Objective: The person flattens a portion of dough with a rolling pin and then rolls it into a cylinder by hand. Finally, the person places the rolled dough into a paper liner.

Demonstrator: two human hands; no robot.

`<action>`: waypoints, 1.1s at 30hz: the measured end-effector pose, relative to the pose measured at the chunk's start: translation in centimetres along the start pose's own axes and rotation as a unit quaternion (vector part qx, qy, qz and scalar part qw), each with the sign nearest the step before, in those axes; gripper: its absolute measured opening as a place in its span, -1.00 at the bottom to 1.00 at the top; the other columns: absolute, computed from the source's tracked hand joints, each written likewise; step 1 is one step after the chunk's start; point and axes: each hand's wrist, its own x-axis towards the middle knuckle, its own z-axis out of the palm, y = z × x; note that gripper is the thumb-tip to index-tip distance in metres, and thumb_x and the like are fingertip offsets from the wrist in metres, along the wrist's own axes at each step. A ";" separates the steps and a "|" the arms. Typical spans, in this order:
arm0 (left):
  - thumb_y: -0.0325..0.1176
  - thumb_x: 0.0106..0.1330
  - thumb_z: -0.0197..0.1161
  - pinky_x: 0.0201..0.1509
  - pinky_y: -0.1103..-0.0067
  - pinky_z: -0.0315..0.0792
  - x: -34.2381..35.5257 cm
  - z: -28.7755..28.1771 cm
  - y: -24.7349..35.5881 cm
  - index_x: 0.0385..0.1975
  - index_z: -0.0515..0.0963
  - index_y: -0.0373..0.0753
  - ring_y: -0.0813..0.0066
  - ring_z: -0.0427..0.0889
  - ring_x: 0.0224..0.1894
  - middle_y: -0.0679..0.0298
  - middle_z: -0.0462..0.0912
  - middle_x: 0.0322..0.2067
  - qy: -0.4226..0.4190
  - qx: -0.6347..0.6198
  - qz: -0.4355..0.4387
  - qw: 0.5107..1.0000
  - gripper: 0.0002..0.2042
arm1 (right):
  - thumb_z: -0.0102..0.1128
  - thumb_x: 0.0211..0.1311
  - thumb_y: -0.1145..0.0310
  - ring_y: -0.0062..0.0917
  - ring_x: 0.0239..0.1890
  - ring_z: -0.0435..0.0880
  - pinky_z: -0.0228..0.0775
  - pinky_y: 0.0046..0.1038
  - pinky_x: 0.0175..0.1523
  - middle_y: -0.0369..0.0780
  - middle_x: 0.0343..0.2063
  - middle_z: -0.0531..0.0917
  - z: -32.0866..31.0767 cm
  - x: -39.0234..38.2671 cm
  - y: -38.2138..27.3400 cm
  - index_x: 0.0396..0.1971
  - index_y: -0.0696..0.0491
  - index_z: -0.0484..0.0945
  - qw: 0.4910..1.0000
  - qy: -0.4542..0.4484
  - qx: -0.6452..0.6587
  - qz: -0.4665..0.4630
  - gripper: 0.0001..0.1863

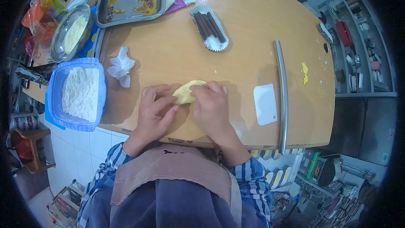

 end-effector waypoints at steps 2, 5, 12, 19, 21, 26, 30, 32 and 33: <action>-0.43 0.06 0.37 0.04 0.33 0.40 -0.3 0.0 -0.3 -0.27 0.65 -0.30 0.10 0.45 -0.02 0.07 0.55 -0.07 0.011 -0.035 -0.035 0.999 -0.78 | 0.15 -0.06 0.62 -0.37 -0.28 0.57 0.25 -0.31 -0.12 -0.25 -0.45 0.67 -0.8 0.4 0.0 -0.29 0.10 0.62 0.998 0.008 0.041 0.041 -0.73; -0.44 0.07 0.36 0.01 0.35 0.41 0.7 0.1 -0.7 -0.27 0.65 -0.31 0.14 0.46 -0.03 0.10 0.56 -0.08 0.053 -0.038 -0.097 0.993 -0.79 | 0.17 0.01 0.57 -0.31 -0.17 0.54 0.27 -0.32 -0.03 -0.18 -0.30 0.66 -1.8 1.3 1.1 -0.23 0.12 0.62 0.995 -0.020 0.059 0.080 -0.74; -0.39 0.11 0.36 0.13 0.34 0.29 2.7 1.2 0.2 -0.28 0.69 -0.22 0.19 0.45 0.02 0.17 0.56 -0.03 -0.028 0.077 -0.075 0.994 -0.82 | 0.26 0.09 0.44 -0.22 0.03 0.41 0.25 -0.29 0.12 -0.18 -0.08 0.54 -1.0 2.8 2.7 -0.22 0.12 0.62 0.980 -0.191 0.029 0.052 -0.77; -0.44 0.11 0.31 0.14 0.37 0.24 2.7 1.0 -0.7 -0.30 0.62 -0.21 0.23 0.53 -0.11 0.21 0.65 -0.17 -0.050 -0.045 -0.058 0.996 -0.84 | 0.29 0.00 0.55 -0.27 -0.10 0.52 0.30 -0.30 0.09 -0.21 -0.31 0.59 -1.4 2.9 2.9 -0.34 0.12 0.60 0.970 -0.173 0.156 0.065 -0.83; -0.45 0.10 0.30 0.15 0.38 0.23 2.7 0.5 -0.7 -0.25 0.61 -0.20 0.25 0.54 -0.13 0.21 0.66 -0.20 -0.092 -0.043 -0.076 0.992 -0.80 | 0.27 -0.03 0.59 -0.30 -0.20 0.56 0.35 -0.32 0.02 -0.21 -0.34 0.62 -1.7 2.8 2.9 -0.35 0.13 0.60 0.940 -0.224 0.200 0.161 -0.82; -0.45 0.06 0.32 0.14 0.41 0.22 2.8 -0.7 -0.3 -0.16 0.59 -0.18 0.29 0.56 -0.15 0.24 0.66 -0.20 -0.146 -0.055 -0.061 0.986 -0.71 | 0.28 -0.08 0.62 -0.33 -0.24 0.56 0.36 -0.36 -0.03 -0.20 -0.36 0.65 -1.8 2.7 3.0 -0.34 0.13 0.63 0.964 -0.183 0.173 0.079 -0.78; -0.45 0.04 0.35 0.10 0.42 0.22 3.1 -1.4 0.2 -0.11 0.59 -0.15 0.35 0.57 -0.17 0.30 0.65 -0.24 -0.184 -0.052 -0.057 0.980 -0.65 | 0.28 -0.09 0.63 -0.35 -0.25 0.56 0.35 -0.38 -0.06 -0.22 -0.41 0.66 -1.6 2.5 3.6 -0.35 0.13 0.66 0.974 -0.166 0.153 -0.012 -0.78; -0.45 0.03 0.36 0.08 0.41 0.22 3.0 -1.3 0.1 -0.10 0.59 -0.14 0.36 0.57 -0.17 0.31 0.64 -0.26 -0.182 -0.051 -0.049 0.981 -0.63 | 0.28 -0.08 0.63 -0.37 -0.25 0.56 0.35 -0.38 -0.06 -0.23 -0.39 0.67 -1.5 2.4 3.6 -0.36 0.13 0.66 0.974 -0.163 0.154 -0.013 -0.79; -0.46 0.03 0.37 0.07 0.42 0.23 2.9 -1.3 0.0 -0.11 0.60 -0.14 0.37 0.57 -0.18 0.31 0.64 -0.29 -0.180 -0.034 -0.037 0.982 -0.65 | 0.27 -0.07 0.64 -0.38 -0.25 0.57 0.35 -0.38 -0.06 -0.24 -0.37 0.68 -1.5 2.3 3.6 -0.37 0.12 0.66 0.975 -0.159 0.156 -0.015 -0.80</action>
